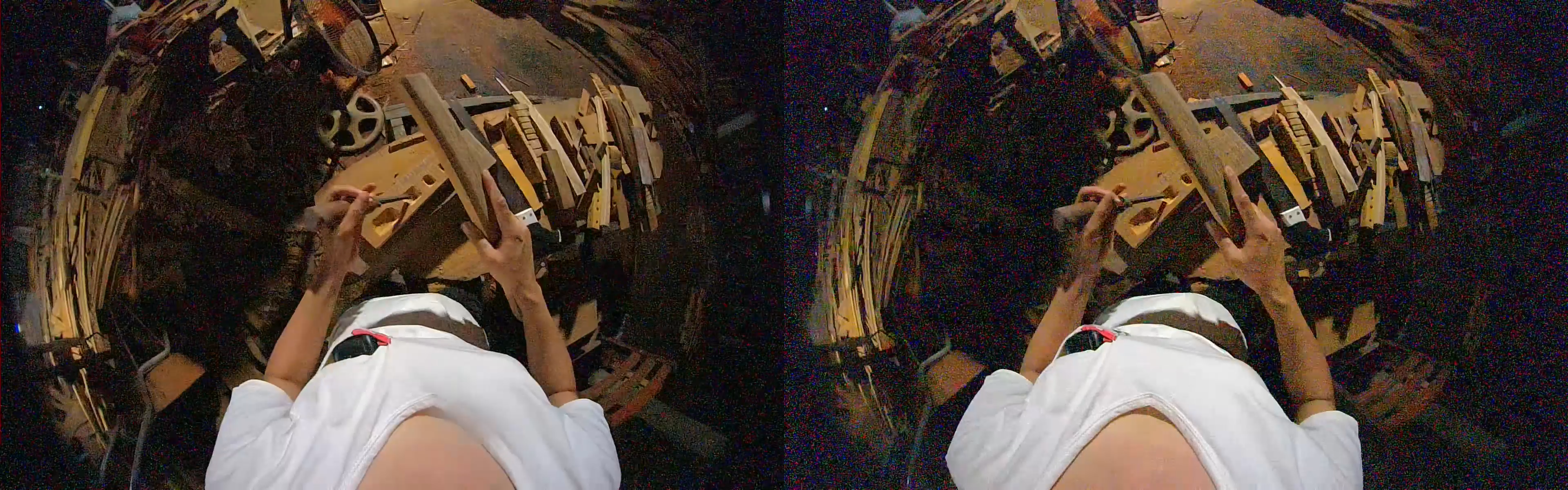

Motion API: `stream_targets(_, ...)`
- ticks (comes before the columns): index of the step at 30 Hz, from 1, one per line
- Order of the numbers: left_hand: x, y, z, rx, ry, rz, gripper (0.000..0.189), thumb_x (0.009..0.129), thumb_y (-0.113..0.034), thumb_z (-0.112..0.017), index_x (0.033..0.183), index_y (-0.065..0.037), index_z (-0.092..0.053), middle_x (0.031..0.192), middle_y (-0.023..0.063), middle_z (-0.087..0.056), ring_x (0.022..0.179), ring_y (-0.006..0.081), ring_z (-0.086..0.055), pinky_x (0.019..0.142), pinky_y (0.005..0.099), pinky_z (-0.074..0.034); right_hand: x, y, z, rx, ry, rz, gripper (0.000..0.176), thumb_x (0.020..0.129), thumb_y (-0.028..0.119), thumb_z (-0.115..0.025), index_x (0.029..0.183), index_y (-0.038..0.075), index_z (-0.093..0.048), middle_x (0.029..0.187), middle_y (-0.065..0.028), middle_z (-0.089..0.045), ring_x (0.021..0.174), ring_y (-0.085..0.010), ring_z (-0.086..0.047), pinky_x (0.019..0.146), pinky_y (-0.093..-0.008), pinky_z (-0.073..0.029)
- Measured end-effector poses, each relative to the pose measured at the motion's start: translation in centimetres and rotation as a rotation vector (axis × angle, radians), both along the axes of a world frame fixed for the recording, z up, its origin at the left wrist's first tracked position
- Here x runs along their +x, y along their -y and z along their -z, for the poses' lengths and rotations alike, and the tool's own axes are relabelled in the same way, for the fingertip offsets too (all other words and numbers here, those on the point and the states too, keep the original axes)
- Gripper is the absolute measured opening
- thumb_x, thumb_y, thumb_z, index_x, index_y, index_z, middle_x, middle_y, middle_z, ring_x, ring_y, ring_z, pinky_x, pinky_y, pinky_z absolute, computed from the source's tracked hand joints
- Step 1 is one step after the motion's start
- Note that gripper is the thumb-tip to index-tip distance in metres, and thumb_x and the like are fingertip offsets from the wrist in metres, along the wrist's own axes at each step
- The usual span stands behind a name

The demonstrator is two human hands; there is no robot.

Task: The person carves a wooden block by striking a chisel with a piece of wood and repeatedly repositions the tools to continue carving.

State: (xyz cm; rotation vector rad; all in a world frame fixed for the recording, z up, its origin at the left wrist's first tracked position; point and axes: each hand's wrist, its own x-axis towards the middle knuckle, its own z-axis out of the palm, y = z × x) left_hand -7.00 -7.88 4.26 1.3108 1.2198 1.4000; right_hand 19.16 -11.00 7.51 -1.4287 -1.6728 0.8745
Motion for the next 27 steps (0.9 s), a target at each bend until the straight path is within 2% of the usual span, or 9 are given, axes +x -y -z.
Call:
stream_targets(1, -0.2, -0.3, 0.5, -0.143, 0.35, 0.028, 0.008, 0.097, -0.012, -0.065, 0.094, -0.005, -0.062, 0.093, 0.004, -0.063, 0.09, 0.013, -0.063, 0.082, 0.0268, -0.05, -0.1, 0.0, 0.0, -0.001, -0.002, 0.008, 0.076, 0.088, 0.007, -0.07, 0.155, 0.016, -0.035, 0.148, -0.0165, -0.05, 0.128, -0.025, -0.056, 0.104, -0.0367, -0.047)
stream_targets(5, -1.1, -1.2, 1.1, -0.143, 0.468, 0.131, 0.012, 0.096, -0.006, -0.065, 0.101, -0.006, -0.054, 0.103, 0.0069, -0.061, 0.096, 0.0131, -0.064, 0.087, 0.0262, -0.053, 0.2, 0.5, 0.4, 0.111, 0.038, 0.028, 0.078, 0.087, 0.006, -0.071, 0.155, 0.017, -0.035, 0.146, -0.0173, -0.052, 0.128, -0.0273, -0.057, 0.103, -0.0364, -0.048)
stream_targets(13, -0.4, -3.8, 3.4, -0.071, 0.21, 0.174, 0.015, 0.092, -0.007, -0.07, 0.096, -0.005, -0.056, 0.091, 0.0022, -0.057, 0.083, 0.0097, -0.058, 0.074, 0.0251, -0.049, 0.2, 1.0, 0.9, 0.084, 0.168, 0.117, 0.083, 0.081, 0.012, -0.074, 0.154, 0.023, -0.036, 0.113, -0.022, -0.069, 0.097, -0.0344, -0.07, 0.088, -0.0412, -0.053)
stream_targets(18, -0.2, -4.2, 2.7, 0.109, -0.143, 0.259, 0.015, 0.091, -0.007, -0.071, 0.096, -0.005, -0.056, 0.09, 0.0027, -0.057, 0.076, 0.0097, -0.056, 0.068, 0.0253, -0.049, 0.3, 1.7, 0.4, -0.046, 0.107, 0.112, 0.079, 0.083, 0.005, -0.072, 0.153, 0.018, -0.038, 0.146, -0.0181, -0.051, 0.127, -0.0285, -0.057, 0.103, -0.0381, -0.049)
stream_targets(20, 0.7, -4.3, 1.8, 0.286, -0.284, 0.295, 0.016, 0.091, -0.008, -0.071, 0.096, -0.005, -0.056, 0.089, 0.0026, -0.057, 0.073, 0.0094, -0.055, 0.065, 0.0247, -0.048, 0.3, 1.3, 0.9, 0.109, 0.178, 0.127, 0.084, 0.08, 0.012, -0.075, 0.154, 0.025, -0.037, 0.1, -0.0195, -0.069, 0.09, -0.0356, -0.07, 0.082, -0.0417, -0.054)
stream_targets(22, 2.0, -3.3, 0.4, -0.183, 0.095, 0.36, 0.017, 0.091, -0.009, -0.072, 0.095, -0.006, -0.057, 0.085, 0.0007, -0.057, 0.069, 0.0076, -0.053, 0.06, 0.0222, -0.046, 0.0, 1.1, -0.2, 0.084, 0.147, 0.112, 0.082, 0.082, 0.013, -0.074, 0.154, 0.022, -0.037, 0.105, -0.0201, -0.069, 0.09, -0.0364, -0.069, 0.081, -0.0426, -0.054)
stream_targets(24, 2.6, -3.2, 0.2, -0.239, 0.002, 0.36, 0.02, 0.091, -0.011, -0.074, 0.099, -0.008, -0.056, 0.081, -0.0012, -0.056, 0.069, 0.0062, -0.053, 0.059, 0.0208, -0.045, -0.6, 0.6, -2.1, 0.14, -0.014, -0.008, 0.078, 0.085, 0.013, -0.074, 0.153, 0.013, -0.036, 0.147, -0.0197, -0.05, 0.126, -0.033, -0.058, 0.098, -0.039, -0.053)
stream_targets(26, 3.1, -3.4, 0.6, -0.34, 0.183, 0.457, 0.024, 0.09, -0.01, -0.075, 0.103, -0.009, -0.055, 0.082, -0.0026, -0.056, 0.067, 0.0053, -0.052, 0.057, 0.0206, -0.044, -1.5, 0.6, -4.2, 0.239, 0.075, -0.022, 0.077, 0.086, 0.015, -0.074, 0.153, 0.012, -0.037, 0.138, -0.0209, -0.055, 0.115, -0.0338, -0.063, 0.09, -0.0385, -0.055)
stream_targets(27, 2.5, -3.6, -0.3, -0.085, -0.285, 0.455, 0.03, 0.094, -0.023, -0.072, 0.117, -0.011, -0.057, 0.1, 0.0049, -0.063, 0.085, 0.0111, -0.061, 0.067, 0.025, -0.05, -1.8, 0.7, -5.0, 0.329, 0.172, -0.036, 0.077, 0.087, 0.017, -0.074, 0.153, 0.011, -0.037, 0.13, -0.022, -0.061, 0.104, -0.0347, -0.068, 0.082, -0.0381, -0.057)
